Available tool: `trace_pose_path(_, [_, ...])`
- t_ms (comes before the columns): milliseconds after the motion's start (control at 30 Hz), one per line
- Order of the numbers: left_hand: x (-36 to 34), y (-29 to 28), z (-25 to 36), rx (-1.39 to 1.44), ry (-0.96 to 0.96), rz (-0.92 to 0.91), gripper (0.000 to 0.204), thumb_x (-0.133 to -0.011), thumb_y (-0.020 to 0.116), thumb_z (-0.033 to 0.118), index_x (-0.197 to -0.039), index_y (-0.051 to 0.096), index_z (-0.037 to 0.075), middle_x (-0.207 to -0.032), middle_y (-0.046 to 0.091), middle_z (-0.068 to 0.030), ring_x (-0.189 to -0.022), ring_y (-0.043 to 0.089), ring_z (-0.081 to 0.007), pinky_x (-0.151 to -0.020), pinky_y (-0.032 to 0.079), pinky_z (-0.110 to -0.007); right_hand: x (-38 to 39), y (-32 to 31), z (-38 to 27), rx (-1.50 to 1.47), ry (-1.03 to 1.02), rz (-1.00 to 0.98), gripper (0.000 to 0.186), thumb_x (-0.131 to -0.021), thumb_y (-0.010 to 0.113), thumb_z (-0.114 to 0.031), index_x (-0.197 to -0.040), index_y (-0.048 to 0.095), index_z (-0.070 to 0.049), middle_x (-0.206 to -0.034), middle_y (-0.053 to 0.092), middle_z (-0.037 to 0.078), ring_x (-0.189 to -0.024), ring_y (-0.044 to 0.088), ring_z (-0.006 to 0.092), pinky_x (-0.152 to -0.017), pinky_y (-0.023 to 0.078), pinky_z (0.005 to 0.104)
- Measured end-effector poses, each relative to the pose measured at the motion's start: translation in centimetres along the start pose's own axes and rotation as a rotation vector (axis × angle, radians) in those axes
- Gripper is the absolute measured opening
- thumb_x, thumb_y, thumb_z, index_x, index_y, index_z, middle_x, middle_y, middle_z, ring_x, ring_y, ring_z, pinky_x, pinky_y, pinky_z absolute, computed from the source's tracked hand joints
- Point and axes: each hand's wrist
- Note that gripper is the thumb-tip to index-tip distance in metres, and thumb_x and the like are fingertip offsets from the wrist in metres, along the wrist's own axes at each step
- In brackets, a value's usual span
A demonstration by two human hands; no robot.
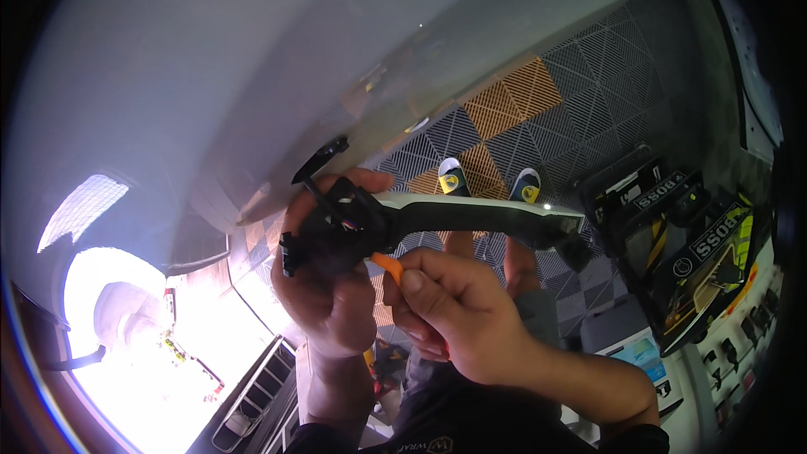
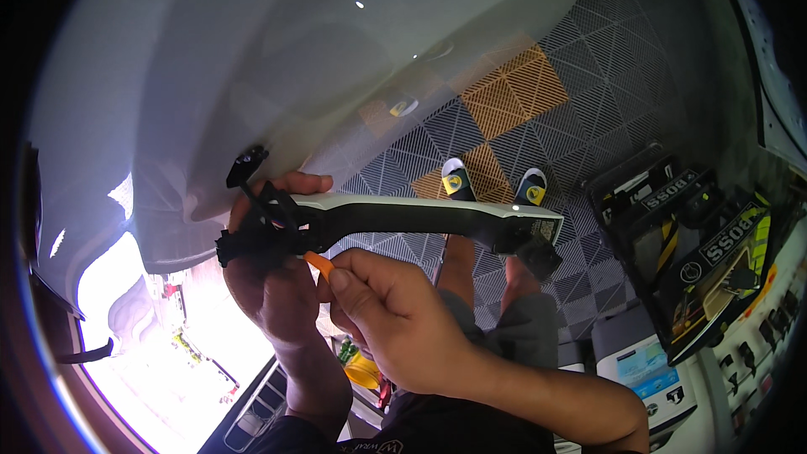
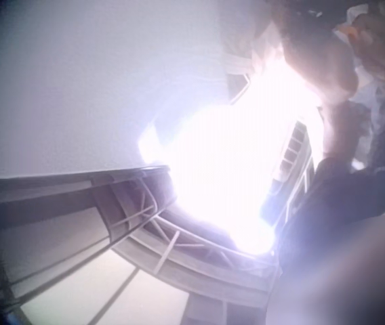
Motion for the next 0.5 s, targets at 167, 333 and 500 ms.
trace_pose_path(167, [-0.3, -0.14, -0.39, 0.035, 0.004, -0.006, 0.071, -0.069, 0.04, 0.001, -0.139, 0.046, -0.009, -0.121, 0.062, -0.0297, -0.113, 0.063, -0.0316, -0.097, 0.053, -0.04, -0.22, 0.15, -0.58, 0.052, 0.048, 0.017, 0.024, -0.111, 0.045, -0.015, -0.102, 0.06, 0.002, -0.068, 0.044, -0.003, -0.06, 0.038, 0.0048, -0.055, 0.032, 0.0228])
trace_pose_path(333, [-0.5, 0.2, -0.06, 0.02, -0.011, 0.008, 0.068, -0.071, 0.042, 0.003, -0.137, 0.046, -0.011, -0.122, 0.062, -0.0311, -0.116, 0.063, -0.0342, -0.097, 0.054, -0.041, -0.46, 0.24, -0.87, 0.227, 0.037, 0.026, 0.023, -0.111, 0.045, -0.013, -0.101, 0.06, 0.002, -0.068, 0.044, -0.002, -0.062, 0.04, 0.0052, -0.057, 0.034, 0.0237])
trace_pose_path(500, [-0.74, 0.02, 0.4, -0.053, -0.051, -0.008, 0.062, -0.075, 0.045, 0.006, -0.134, 0.047, -0.012, -0.125, 0.062, -0.0314, -0.119, 0.063, -0.0358, -0.098, 0.054, -0.043, -0.84, 0.57, -1.05, 0.089, 0.115, 0.021, 0.023, -0.111, 0.045, -0.013, -0.101, 0.06, 0.002, -0.071, 0.047, -0.001, -0.063, 0.04, 0.0051, -0.058, 0.036, 0.0238])
Point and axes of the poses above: each hand's wrist, its own x-axis away from the middle knuckle, its own y-axis out of the palm, z = x × y
